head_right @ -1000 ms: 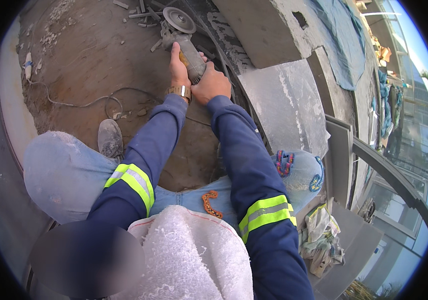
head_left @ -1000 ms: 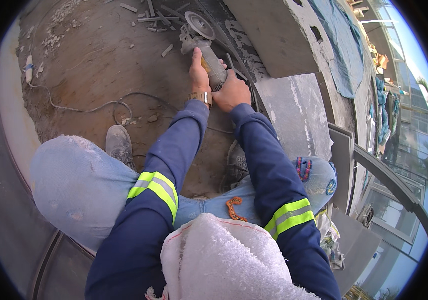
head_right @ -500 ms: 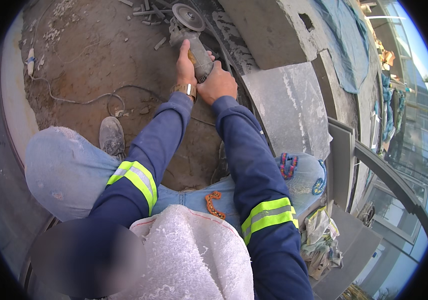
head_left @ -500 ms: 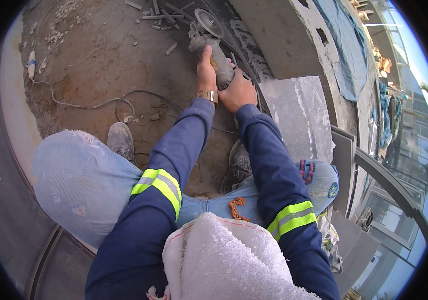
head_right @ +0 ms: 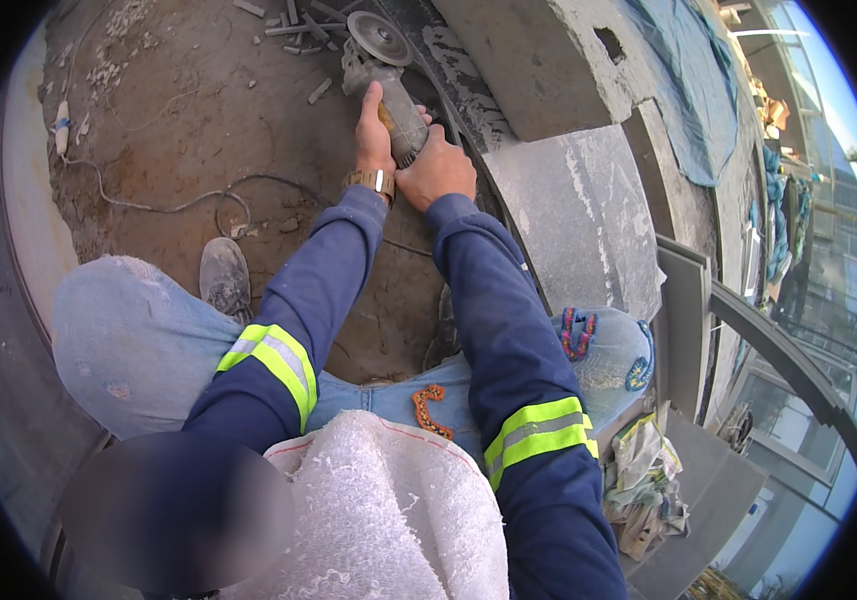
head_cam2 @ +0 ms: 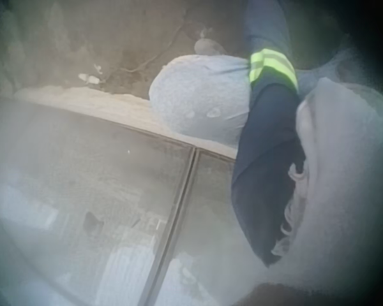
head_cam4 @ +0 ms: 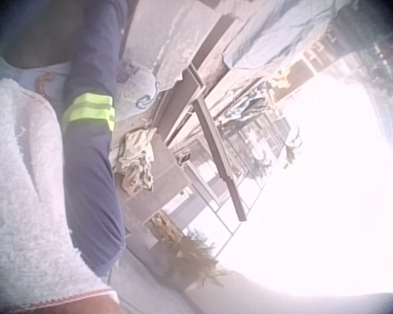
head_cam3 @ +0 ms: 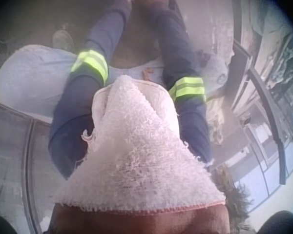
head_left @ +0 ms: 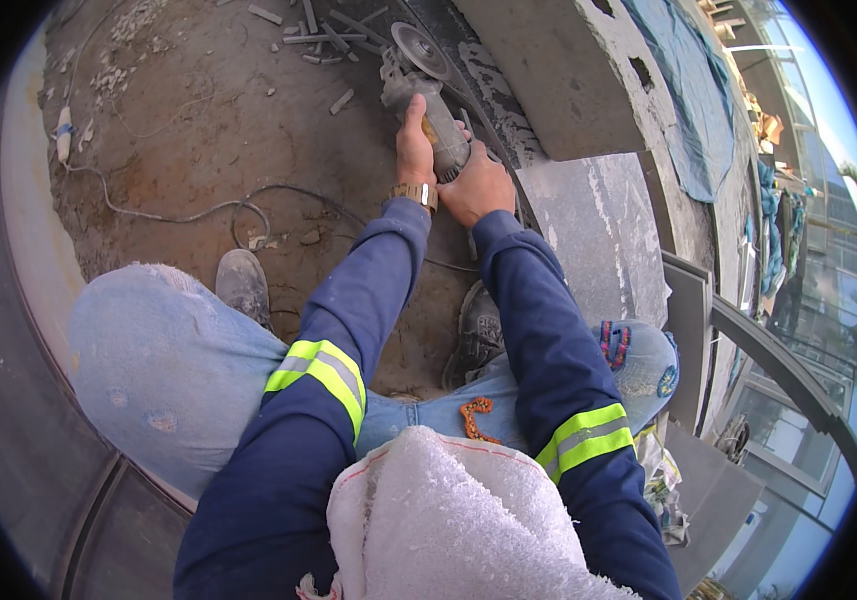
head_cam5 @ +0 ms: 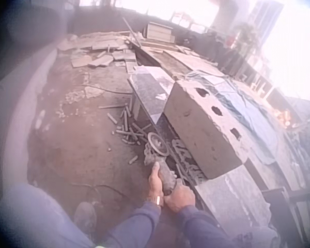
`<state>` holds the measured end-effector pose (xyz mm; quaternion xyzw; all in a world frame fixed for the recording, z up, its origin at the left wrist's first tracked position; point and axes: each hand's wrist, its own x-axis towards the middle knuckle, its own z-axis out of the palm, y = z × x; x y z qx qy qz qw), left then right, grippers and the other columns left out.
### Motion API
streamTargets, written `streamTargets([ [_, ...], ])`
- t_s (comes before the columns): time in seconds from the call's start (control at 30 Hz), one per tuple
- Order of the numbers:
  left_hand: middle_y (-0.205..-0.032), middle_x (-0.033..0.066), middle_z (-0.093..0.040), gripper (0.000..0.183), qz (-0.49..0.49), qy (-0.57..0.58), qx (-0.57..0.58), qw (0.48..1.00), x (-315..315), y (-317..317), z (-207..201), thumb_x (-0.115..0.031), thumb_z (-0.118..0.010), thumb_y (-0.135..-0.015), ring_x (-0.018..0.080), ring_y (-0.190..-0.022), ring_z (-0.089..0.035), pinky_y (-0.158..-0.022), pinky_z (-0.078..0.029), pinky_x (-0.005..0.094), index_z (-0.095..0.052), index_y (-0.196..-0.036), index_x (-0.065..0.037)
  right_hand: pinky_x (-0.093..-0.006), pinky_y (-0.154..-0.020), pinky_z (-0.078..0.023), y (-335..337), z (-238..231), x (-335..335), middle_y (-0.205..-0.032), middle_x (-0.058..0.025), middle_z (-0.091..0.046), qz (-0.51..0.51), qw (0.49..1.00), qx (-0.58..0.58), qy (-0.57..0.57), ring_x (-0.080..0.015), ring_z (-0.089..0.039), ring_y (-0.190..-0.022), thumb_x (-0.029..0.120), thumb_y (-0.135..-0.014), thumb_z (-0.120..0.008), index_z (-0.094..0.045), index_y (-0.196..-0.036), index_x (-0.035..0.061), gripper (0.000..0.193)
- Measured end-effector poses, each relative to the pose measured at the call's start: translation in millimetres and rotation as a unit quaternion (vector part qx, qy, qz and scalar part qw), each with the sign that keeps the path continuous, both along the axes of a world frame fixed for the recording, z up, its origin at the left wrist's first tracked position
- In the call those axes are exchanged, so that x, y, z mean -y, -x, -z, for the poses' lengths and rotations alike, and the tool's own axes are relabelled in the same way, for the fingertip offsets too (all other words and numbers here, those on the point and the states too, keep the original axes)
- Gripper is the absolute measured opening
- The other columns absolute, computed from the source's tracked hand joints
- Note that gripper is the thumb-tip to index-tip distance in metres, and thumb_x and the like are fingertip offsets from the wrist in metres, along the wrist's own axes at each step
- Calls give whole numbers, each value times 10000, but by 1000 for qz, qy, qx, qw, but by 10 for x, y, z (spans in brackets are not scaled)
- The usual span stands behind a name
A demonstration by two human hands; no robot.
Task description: The person uses an angle grinder to cut a concrete block on the floor. They hold the tool with both hands and guide it along the block's edge, producing dust and debris.
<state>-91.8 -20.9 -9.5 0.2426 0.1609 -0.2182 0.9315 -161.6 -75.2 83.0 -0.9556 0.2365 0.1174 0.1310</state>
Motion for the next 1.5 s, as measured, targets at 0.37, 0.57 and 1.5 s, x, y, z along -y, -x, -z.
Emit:
streamTargets([
  [0.37,-819,152,-667,594,1,21,-13,1000,-5,-28,-31,-592,-513,-952,264,-701,-675,-665,-581,390,-606,-983,-6,-470,-887,-543,-22,-106,-63,-1017,-242,-711,1,1000,1,9,-404,-691,-983,334,-719,-762,-551,-1174,9,597],
  [0.57,-822,151,-669,621,5,21,5,1000,-20,-49,-20,-613,-495,-949,268,-723,-678,-687,-585,396,-614,-968,-4,-469,-892,-543,-39,-92,-59,-1009,-245,-711,1,1000,5,7,-406,-693,-975,317,-714,-757,-552,-1172,4,592],
  [1.5,-846,196,-666,556,-2,-1,27,1000,-82,-373,19,-502,-562,-959,302,-708,-683,-661,-583,410,-571,-1073,42,-475,-896,-538,-361,-53,-30,-1054,-274,-696,0,999,23,-48,-426,-675,-1013,342,-660,-822,-543,-1212,-31,722],
])
